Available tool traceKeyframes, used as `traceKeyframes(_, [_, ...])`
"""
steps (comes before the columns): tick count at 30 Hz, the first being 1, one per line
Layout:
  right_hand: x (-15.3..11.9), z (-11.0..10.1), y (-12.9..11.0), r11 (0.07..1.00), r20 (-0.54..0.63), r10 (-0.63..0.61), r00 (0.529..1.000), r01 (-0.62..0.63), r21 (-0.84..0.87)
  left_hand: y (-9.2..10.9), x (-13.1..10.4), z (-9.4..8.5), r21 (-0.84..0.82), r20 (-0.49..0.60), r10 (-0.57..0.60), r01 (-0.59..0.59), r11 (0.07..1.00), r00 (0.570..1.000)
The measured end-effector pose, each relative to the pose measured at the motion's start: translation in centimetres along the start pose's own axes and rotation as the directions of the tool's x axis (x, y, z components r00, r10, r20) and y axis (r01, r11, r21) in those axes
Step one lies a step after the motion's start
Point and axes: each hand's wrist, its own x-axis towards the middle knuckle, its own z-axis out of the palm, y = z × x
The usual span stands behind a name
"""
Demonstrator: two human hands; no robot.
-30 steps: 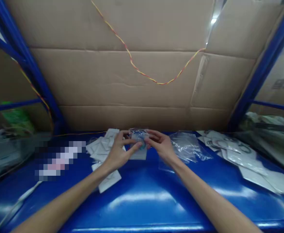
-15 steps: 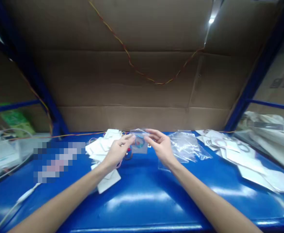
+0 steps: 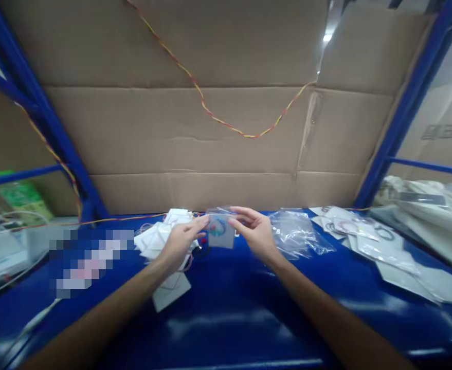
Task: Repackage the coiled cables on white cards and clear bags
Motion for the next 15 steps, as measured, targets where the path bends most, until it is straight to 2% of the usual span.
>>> traceKeyframes(6, [-0.1,0.2,0.0,0.999,0.015,0.037,0.999,-0.037,0.035,1.3,-0.5,0.3,0.042,0.029,0.137,-0.138,0.99,0.99])
traceKeyframes(8, [-0.1,0.1,0.1,0.998,0.018,0.036,0.999,-0.037,0.041,1.9,-0.9,0.4,0.132,0.04,0.274,-0.277,0.952,0.961])
traceKeyframes(11, [-0.1,0.0,0.2,0.998,0.019,0.034,0.999,-0.034,0.043,2.4,-1.5,0.3,0.315,0.001,0.461,-0.438,0.842,0.887])
traceKeyframes(13, [-0.1,0.0,0.1,0.999,0.023,0.037,0.999,-0.038,0.04,2.3,-1.7,0.3,0.385,-0.044,0.53,-0.475,0.791,0.847])
traceKeyframes(15, [-0.1,0.1,-0.1,0.998,0.036,0.041,0.999,-0.042,0.046,2.1,-1.7,0.3,0.392,-0.072,0.545,-0.479,0.785,0.835])
